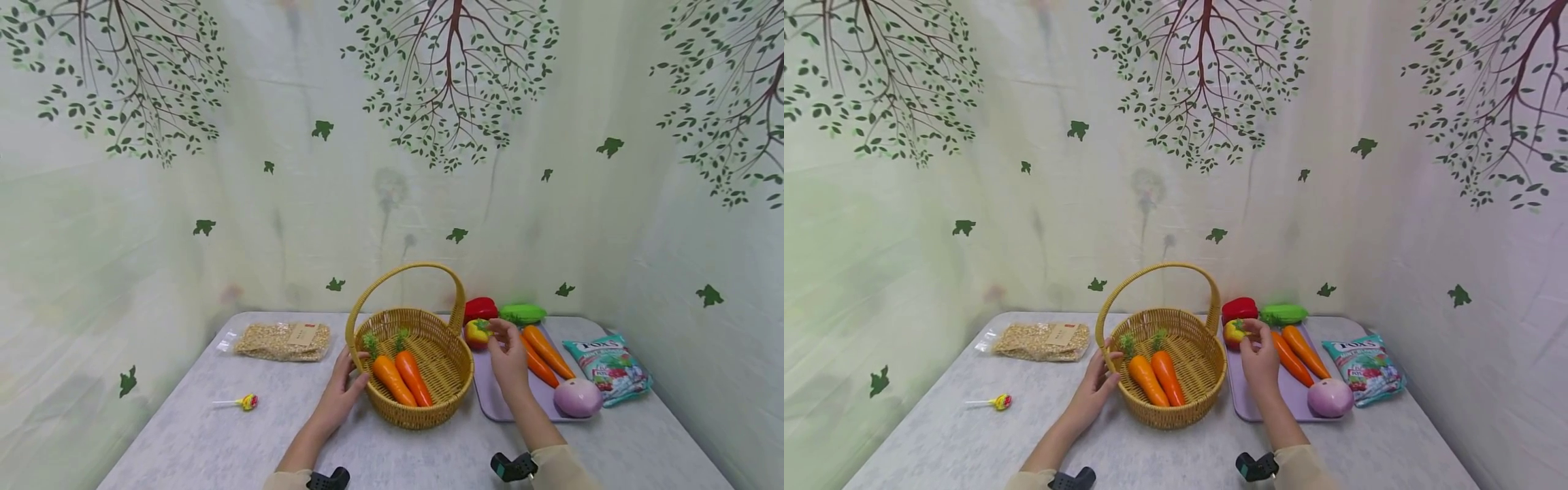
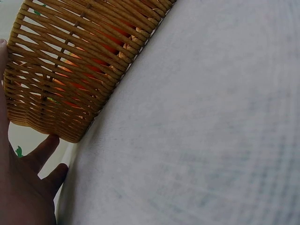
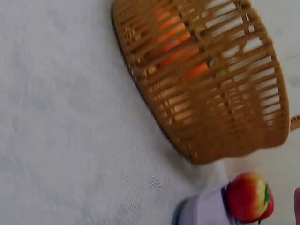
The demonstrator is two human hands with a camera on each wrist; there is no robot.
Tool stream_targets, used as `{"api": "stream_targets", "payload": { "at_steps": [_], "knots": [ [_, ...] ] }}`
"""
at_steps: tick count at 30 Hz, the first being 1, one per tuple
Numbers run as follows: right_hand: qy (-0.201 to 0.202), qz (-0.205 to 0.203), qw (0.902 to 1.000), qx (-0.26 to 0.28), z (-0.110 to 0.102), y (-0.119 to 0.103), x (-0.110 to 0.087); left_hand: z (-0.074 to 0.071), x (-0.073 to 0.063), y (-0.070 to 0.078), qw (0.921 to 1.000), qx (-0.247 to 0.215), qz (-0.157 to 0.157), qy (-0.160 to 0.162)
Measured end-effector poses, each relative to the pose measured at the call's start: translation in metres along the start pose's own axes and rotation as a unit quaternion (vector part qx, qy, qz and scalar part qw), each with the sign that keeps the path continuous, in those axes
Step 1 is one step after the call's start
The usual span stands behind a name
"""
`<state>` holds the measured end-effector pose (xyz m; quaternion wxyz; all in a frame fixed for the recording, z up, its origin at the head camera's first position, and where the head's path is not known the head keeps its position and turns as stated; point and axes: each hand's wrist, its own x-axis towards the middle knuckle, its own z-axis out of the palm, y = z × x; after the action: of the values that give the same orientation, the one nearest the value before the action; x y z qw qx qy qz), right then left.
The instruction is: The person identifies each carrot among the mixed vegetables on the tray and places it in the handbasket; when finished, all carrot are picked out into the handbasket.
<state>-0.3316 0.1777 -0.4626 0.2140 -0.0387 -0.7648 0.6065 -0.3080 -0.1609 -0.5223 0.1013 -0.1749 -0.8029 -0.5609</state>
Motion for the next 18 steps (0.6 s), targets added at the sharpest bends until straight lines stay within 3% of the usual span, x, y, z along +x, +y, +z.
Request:
{"api": "stream_targets", "payload": {
  "at_steps": [8,18],
  "knots": [
    [-0.003,0.007,0.9976,-0.069,-0.018,0.016,0.022,-0.001,-0.001,-0.001,0.9999,0.009,0.01,0.008],
    [-0.015,0.017,0.9848,-0.172,-0.039,0.029,0.044,0.001,-0.001,0.0,0.9997,0.017,0.011,0.008]
  ]
}}
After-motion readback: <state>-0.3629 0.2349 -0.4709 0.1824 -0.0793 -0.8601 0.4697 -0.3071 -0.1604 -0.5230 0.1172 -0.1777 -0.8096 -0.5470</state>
